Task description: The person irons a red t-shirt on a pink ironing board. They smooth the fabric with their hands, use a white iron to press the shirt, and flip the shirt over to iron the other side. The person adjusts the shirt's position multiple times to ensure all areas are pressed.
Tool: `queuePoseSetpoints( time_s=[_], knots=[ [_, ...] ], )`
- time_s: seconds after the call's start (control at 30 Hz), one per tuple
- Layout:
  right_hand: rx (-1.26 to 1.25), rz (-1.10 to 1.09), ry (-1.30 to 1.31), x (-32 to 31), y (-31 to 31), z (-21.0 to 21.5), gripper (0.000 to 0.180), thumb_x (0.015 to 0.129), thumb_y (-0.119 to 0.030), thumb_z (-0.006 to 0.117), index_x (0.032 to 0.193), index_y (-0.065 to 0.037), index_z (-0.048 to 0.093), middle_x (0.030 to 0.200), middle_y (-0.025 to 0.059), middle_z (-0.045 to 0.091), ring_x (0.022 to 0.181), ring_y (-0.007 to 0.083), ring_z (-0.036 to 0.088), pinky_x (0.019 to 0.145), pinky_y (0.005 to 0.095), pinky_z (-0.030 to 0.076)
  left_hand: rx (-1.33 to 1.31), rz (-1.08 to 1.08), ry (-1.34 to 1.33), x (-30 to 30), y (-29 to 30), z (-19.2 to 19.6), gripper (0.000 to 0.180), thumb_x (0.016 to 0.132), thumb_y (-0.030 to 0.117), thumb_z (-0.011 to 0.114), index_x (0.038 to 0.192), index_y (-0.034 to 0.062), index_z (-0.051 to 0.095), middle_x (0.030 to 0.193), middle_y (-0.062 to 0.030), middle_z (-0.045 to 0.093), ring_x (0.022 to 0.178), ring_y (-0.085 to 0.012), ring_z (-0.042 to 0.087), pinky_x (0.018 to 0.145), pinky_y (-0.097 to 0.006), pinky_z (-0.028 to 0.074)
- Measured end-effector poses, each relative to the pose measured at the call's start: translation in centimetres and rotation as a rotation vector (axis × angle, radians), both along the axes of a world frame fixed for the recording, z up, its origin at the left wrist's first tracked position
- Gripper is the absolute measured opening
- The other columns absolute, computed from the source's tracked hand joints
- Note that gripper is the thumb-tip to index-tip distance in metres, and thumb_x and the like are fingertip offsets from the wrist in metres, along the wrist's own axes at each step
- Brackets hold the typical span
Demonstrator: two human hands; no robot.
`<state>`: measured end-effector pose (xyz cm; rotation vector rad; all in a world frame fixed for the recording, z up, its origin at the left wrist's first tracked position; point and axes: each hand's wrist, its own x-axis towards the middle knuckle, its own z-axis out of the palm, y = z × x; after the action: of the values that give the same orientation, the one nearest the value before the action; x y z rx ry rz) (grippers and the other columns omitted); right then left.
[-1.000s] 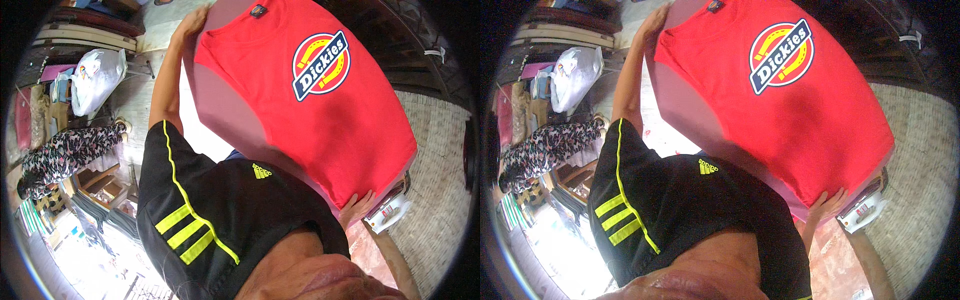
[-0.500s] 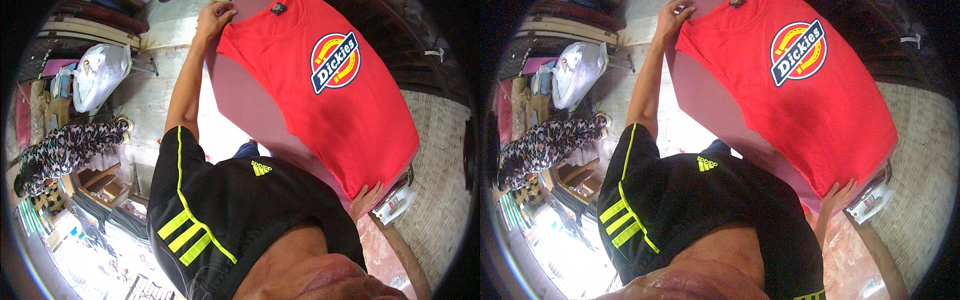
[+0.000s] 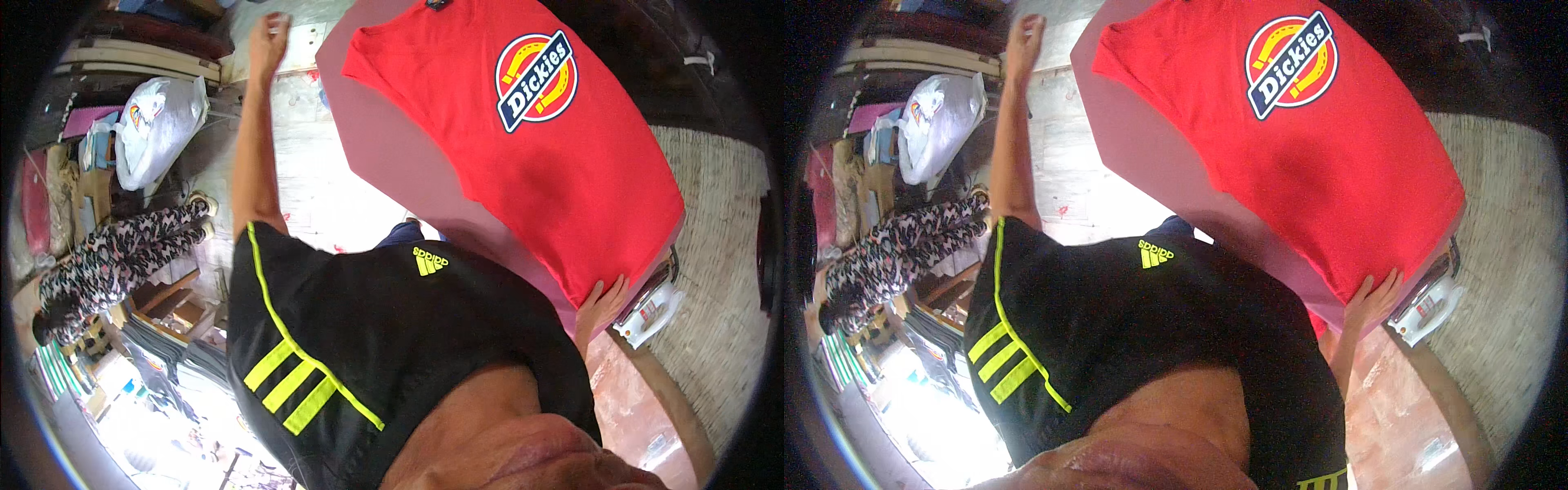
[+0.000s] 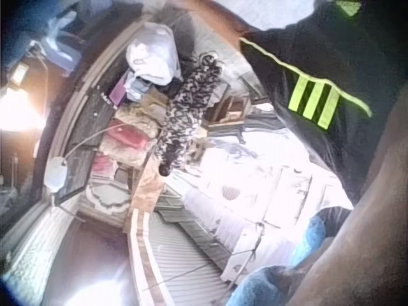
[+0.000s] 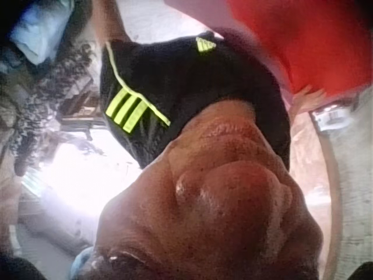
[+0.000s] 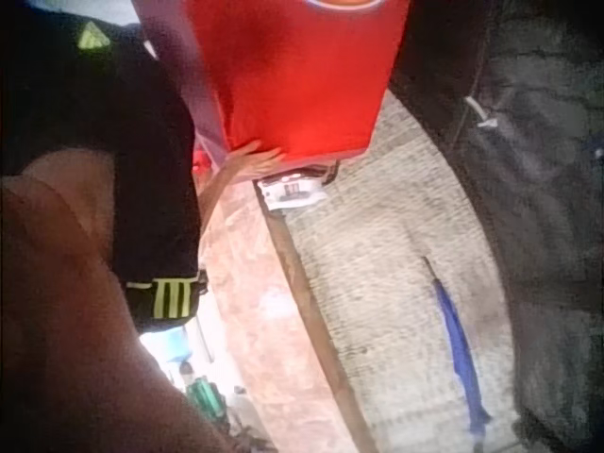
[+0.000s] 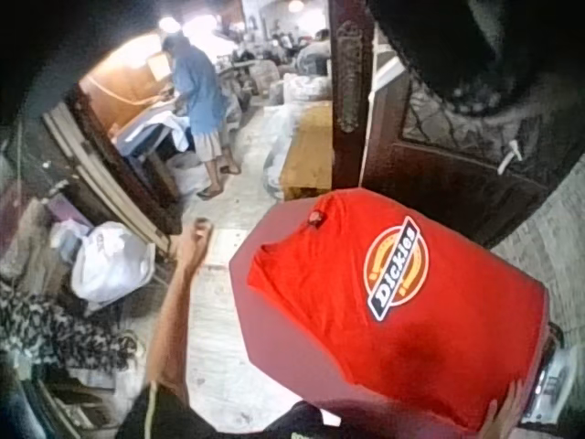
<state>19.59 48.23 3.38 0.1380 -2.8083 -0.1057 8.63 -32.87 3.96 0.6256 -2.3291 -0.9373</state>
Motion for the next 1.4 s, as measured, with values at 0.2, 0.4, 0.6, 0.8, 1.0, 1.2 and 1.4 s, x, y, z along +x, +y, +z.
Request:
queuePoseSetpoints(
  time_s=[0.2,0.4,0.6,0.8,1.0,1.2,1.4],
  knots=[
    [-0.018,-0.008,-0.021,-0.5,0.2,-0.3,0.058,0.103,-0.042,0.047,0.149,-0.008,0.043,0.153,0.0179,0.041,0.139,0.0402,0.040,0.114,0.0511,0.033,-0.454,-0.156,-0.097,1.1,12.2,-1.3,0.045,0.089,0.048,0.070,0.097,0.0040,0.069,0.079,-0.0165,0.067,0.076,-0.0382,0.064,0.075,-0.045,0.052],
    [-0.025,0.081,-0.021,-0.2,1.3,0.3,0.052,0.104,-0.036,0.048,0.147,-0.008,0.044,0.153,0.0178,0.041,0.138,0.0396,0.040,0.114,0.0507,0.034,-0.314,-0.035,-0.158,2.0,12.6,-0.4,0.043,0.090,0.049,0.069,0.096,0.0069,0.068,0.080,-0.0143,0.072,0.075,-0.0375,0.069,0.067,-0.046,0.053],
    [-0.242,0.092,-0.083,-5.6,-2.3,1.8,0.032,0.100,-0.025,0.056,0.121,-0.003,0.066,0.133,0.0173,0.060,0.126,0.0344,0.055,0.109,0.0456,0.040,-0.107,-0.023,-0.128,2.4,13.4,0.2,0.047,0.088,0.047,0.070,0.097,0.0011,0.072,0.080,-0.0165,0.071,0.076,-0.0327,0.068,0.072,-0.042,0.052],
    [-0.628,0.815,-0.134,-19.5,-27.8,2.4,0.026,0.099,-0.013,0.060,0.123,-0.004,0.067,0.132,0.0121,0.063,0.125,0.0254,0.057,0.106,0.0382,0.045,0.093,-0.020,0.037,2.8,13.0,-0.6,0.035,0.089,0.035,0.073,0.094,0.0004,0.074,0.079,-0.0161,0.070,0.073,-0.0292,0.066,0.070,-0.038,0.051],
    [-0.183,1.085,-0.127,-28.6,-41.5,2.2,0.034,0.098,-0.016,0.060,0.131,-0.009,0.063,0.136,0.0089,0.059,0.119,0.0287,0.056,0.103,0.0412,0.046,-0.020,0.048,0.026,2.4,13.5,-1.4,0.031,0.089,0.033,0.074,0.090,0.0025,0.073,0.078,-0.0148,0.070,0.071,-0.0294,0.066,0.068,-0.039,0.050],
    [-0.392,1.276,-0.420,-31.6,-43.6,5.4,0.009,0.092,-0.013,0.061,0.092,-0.005,0.056,0.088,0.0147,0.056,0.084,0.0355,0.060,0.072,0.0449,0.048,-0.185,0.058,0.160,3.1,13.8,-1.8,0.029,0.090,0.032,0.073,0.081,0.0043,0.072,0.074,-0.0139,0.068,0.069,-0.0325,0.061,0.067,-0.042,0.049],
    [-0.377,1.159,-0.310,-32.4,-44.3,4.7,0.008,0.091,-0.009,0.059,0.091,-0.004,0.053,0.087,0.0164,0.054,0.081,0.0384,0.058,0.069,0.0447,0.047,-0.020,0.114,0.129,1.5,12.3,-2.3,0.034,0.089,0.036,0.074,0.079,0.0038,0.072,0.065,-0.0128,0.066,0.059,-0.0304,0.062,0.058,-0.040,0.048]
  ],
)
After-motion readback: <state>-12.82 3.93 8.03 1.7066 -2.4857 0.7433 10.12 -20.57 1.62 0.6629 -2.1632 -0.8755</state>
